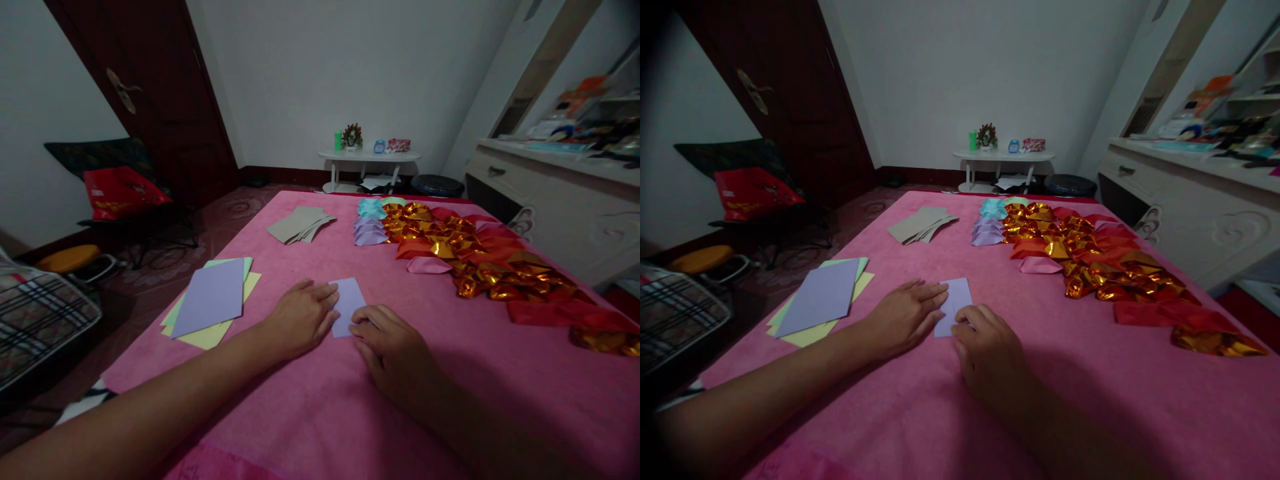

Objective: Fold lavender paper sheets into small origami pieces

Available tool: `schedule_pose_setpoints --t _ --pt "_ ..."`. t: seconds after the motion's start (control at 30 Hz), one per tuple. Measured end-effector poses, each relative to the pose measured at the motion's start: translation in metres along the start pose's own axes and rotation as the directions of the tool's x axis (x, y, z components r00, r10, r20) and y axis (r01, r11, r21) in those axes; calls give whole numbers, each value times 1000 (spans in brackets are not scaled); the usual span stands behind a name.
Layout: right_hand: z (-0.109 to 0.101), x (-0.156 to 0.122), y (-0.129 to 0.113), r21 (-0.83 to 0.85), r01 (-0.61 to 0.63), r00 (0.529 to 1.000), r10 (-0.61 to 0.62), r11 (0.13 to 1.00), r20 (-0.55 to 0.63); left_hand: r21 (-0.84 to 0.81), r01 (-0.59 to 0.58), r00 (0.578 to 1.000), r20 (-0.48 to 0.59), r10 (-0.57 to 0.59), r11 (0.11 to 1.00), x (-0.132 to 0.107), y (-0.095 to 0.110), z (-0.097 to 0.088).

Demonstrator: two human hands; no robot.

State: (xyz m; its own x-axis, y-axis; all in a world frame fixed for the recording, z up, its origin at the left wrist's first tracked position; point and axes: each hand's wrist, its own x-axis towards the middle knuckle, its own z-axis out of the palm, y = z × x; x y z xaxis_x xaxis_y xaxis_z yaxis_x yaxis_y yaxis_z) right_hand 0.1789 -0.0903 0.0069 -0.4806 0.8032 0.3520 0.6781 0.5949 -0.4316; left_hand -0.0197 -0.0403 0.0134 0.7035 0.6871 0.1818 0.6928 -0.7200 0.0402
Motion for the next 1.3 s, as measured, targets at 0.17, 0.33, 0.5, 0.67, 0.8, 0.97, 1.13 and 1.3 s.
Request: schedule_pose_setpoints --t 0.17,0.33,0.5,0.67,0.8,0.97,1.13,1.3 --pt "1 0 1 14 -11 1000 11 1000 -8 24 36 998 -52 -35 999 15 -12 6" --pt "3 2 7 41 -15 999 16 999 -34 -158 -158 983 -118 140 975 -5 -6 5" --pt "4 5 15 163 -50 996 61 985 -66 -307 -190 982 -69 177 933 -18 -6 -6" --pt "2 5 17 202 -80 994 94 976 -61 -204 -255 965 -111 237 945 -9 -9 -1" --pt "2 3 17 194 -55 993 73 979 -88 -214 -298 944 -211 254 930 -7 -12 10" --pt "2 3 16 206 -76 993 92 975 -69 -352 -270 951 -243 191 896 -7 -14 12" --pt "0 4 13 191 -98 992 110 977 -56 -557 -139 985 -163 57 819 0 -12 10" --pt "-2 3 10 186 -122 991 130 975 -28 -677 -40 994 -104 -41 735 6 -11 12"
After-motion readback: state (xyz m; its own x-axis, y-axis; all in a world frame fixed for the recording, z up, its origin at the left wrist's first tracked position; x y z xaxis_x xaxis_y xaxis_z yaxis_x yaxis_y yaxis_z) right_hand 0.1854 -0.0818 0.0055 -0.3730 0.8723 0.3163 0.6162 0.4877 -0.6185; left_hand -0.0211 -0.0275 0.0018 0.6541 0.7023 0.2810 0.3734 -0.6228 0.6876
